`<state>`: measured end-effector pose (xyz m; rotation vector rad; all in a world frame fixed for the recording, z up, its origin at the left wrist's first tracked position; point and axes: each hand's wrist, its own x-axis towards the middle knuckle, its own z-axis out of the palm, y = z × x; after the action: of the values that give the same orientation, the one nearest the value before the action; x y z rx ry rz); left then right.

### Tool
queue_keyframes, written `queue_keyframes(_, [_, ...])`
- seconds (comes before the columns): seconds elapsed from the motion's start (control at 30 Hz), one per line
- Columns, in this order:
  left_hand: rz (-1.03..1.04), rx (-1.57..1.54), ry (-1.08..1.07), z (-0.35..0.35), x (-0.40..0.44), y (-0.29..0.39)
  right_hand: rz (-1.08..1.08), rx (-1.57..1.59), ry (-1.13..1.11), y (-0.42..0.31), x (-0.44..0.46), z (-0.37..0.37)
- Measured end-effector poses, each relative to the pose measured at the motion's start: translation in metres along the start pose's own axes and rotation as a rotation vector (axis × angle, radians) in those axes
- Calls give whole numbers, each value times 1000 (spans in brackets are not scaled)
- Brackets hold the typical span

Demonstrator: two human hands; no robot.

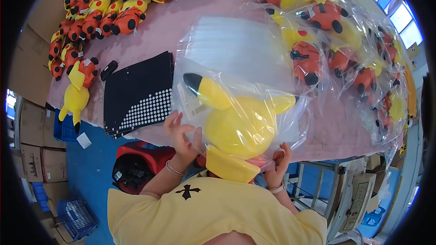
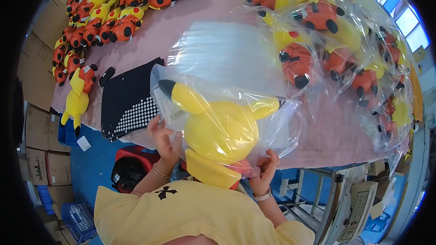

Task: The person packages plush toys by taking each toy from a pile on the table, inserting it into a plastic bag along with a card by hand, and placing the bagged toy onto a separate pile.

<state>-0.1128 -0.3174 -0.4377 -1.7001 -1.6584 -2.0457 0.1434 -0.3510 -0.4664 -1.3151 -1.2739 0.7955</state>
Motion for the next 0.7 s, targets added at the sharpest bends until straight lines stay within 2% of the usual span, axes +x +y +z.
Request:
queue_keyframes(0.03, [-33,-33,38,1,0,0,126,57,38,-2,-1,1])
queue_keyframes(0.07, [-66,-68,78,3,-1,1,126,57,38,-1,0,1])
queue_keyframes(0.2, [-602,-430,-2,-3,-17,10,-74,34,12,3,9,2])
queue_keyframes(0.23, [-603,-430,-2,-7,-20,7,-103,31,8,6,9,1])
queue_keyframes(0.37, [-314,-95,-582,-46,-38,-25,-44,-98,1,40,-11,-23])
queue_keyframes(0.47, [-289,-51,-546,-63,-57,-24,-128,-230,-14,48,-26,-33])
queue_keyframes(0.53, [-306,-22,-736,-81,-64,-17,-217,-362,-29,52,-38,-39])
queue_keyframes(0.57, [-420,-30,-878,-98,-77,-20,-213,-361,-31,54,-46,-41])
queue_keyframes(0.6, [-536,-38,-1018,-113,-94,-23,-197,-345,-124,58,-54,-43])
queue_keyframes(0.63, [-539,-36,-1021,-119,-111,-24,-180,-328,-218,61,-64,-46])
queue_keyframes(0.7, [-693,166,-1235,-121,-129,-19,-154,-297,-397,60,-75,-49])
